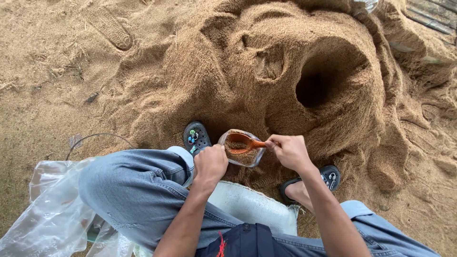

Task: Scooping grain from a pile into a small plastic bag using a spoon.

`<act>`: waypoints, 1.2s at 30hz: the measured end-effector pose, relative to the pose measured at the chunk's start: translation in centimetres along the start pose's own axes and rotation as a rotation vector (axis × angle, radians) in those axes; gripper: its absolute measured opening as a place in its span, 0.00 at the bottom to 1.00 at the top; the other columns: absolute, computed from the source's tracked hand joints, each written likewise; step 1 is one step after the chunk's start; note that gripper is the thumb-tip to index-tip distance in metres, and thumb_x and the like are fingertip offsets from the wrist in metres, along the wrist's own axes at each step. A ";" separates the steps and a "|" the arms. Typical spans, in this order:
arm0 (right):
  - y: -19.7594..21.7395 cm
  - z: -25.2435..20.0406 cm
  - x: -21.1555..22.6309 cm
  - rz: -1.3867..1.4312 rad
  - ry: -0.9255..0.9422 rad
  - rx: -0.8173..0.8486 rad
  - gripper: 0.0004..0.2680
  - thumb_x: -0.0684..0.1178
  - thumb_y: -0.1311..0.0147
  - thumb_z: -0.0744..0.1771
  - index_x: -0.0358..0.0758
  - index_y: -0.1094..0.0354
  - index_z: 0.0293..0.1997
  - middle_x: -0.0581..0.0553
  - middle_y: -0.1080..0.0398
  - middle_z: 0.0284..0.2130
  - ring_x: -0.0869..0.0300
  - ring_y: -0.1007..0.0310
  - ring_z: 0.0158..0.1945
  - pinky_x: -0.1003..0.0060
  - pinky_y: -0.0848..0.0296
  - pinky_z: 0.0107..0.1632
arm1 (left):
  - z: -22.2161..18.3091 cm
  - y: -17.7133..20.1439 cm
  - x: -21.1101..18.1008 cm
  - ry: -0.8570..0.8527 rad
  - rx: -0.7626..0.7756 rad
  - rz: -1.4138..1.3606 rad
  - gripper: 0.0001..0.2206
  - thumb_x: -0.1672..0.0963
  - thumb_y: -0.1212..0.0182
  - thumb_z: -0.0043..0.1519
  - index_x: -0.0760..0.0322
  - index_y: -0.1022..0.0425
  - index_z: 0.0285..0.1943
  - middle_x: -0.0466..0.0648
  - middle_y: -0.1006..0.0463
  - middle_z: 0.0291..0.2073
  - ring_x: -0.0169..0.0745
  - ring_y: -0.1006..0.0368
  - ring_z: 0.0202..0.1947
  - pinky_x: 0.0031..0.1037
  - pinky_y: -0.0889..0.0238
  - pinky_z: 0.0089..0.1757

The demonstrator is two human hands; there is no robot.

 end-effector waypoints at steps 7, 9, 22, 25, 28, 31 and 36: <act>-5.2 -0.7 -1.3 -0.048 -0.105 -0.003 0.11 0.66 0.57 0.69 0.64 0.28 0.35 0.52 0.25 0.20 0.51 0.20 0.34 0.60 0.32 0.48 | -0.8 0.6 -1.4 -0.048 -0.025 0.045 0.18 0.53 0.58 0.67 0.67 0.21 0.38 0.62 0.17 0.28 0.67 0.18 0.36 0.52 0.26 0.41; -3.6 -1.4 -0.2 0.077 -0.091 -0.022 0.11 0.64 0.53 0.69 0.59 0.28 0.33 0.50 0.26 0.19 0.50 0.20 0.33 0.60 0.30 0.46 | -0.2 0.3 -0.6 -0.025 -0.038 0.030 0.19 0.53 0.59 0.67 0.66 0.21 0.37 0.61 0.17 0.28 0.67 0.18 0.36 0.52 0.26 0.40; -11.6 -8.0 -1.2 1.067 -0.158 -0.108 0.07 0.48 0.51 0.71 0.44 0.23 0.45 0.49 0.27 0.26 0.62 0.30 0.34 0.65 0.30 0.44 | 0.4 0.2 -0.2 0.009 -0.038 0.004 0.20 0.51 0.60 0.68 0.66 0.22 0.40 0.64 0.18 0.32 0.71 0.19 0.39 0.56 0.28 0.42; -10.1 -7.4 1.8 1.067 -0.142 -0.183 0.07 0.48 0.51 0.72 0.42 0.25 0.47 0.40 0.21 0.33 0.57 0.22 0.38 0.60 0.28 0.48 | -0.9 2.5 -2.0 -0.052 -0.105 0.031 0.17 0.52 0.58 0.69 0.68 0.25 0.42 0.64 0.18 0.33 0.69 0.19 0.38 0.55 0.27 0.43; -10.8 -6.8 2.3 1.135 -0.142 -0.197 0.07 0.46 0.52 0.72 0.43 0.25 0.47 0.39 0.19 0.35 0.55 0.18 0.42 0.58 0.27 0.52 | -3.2 4.6 -4.3 -0.156 -0.225 -0.046 0.19 0.52 0.62 0.73 0.69 0.25 0.45 0.65 0.20 0.35 0.63 0.18 0.34 0.50 0.24 0.39; -11.0 -6.4 2.3 1.155 -0.078 -0.214 0.07 0.47 0.51 0.71 0.43 0.24 0.46 0.43 0.22 0.33 0.59 0.26 0.40 0.57 0.28 0.52 | -3.1 1.6 -5.0 -0.254 -0.202 -0.056 0.28 0.42 0.61 0.71 0.65 0.24 0.39 0.59 0.22 0.30 0.55 0.19 0.28 0.44 0.24 0.35; -10.0 -6.4 2.6 1.203 -0.042 -0.237 0.06 0.49 0.48 0.71 0.42 0.26 0.39 0.47 0.26 0.28 0.61 0.29 0.36 0.63 0.28 0.48 | -2.3 -0.4 -4.2 -0.206 -0.190 -0.470 0.23 0.44 0.42 0.64 0.66 0.27 0.30 0.57 0.24 0.26 0.65 0.22 0.35 0.48 0.30 0.38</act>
Point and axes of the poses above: each hand's wrist, its own z-axis towards the middle knuckle, its own y-axis out of the back of the hand, x = y × z, the point moved 10 cm from there along z, towards the middle knuckle
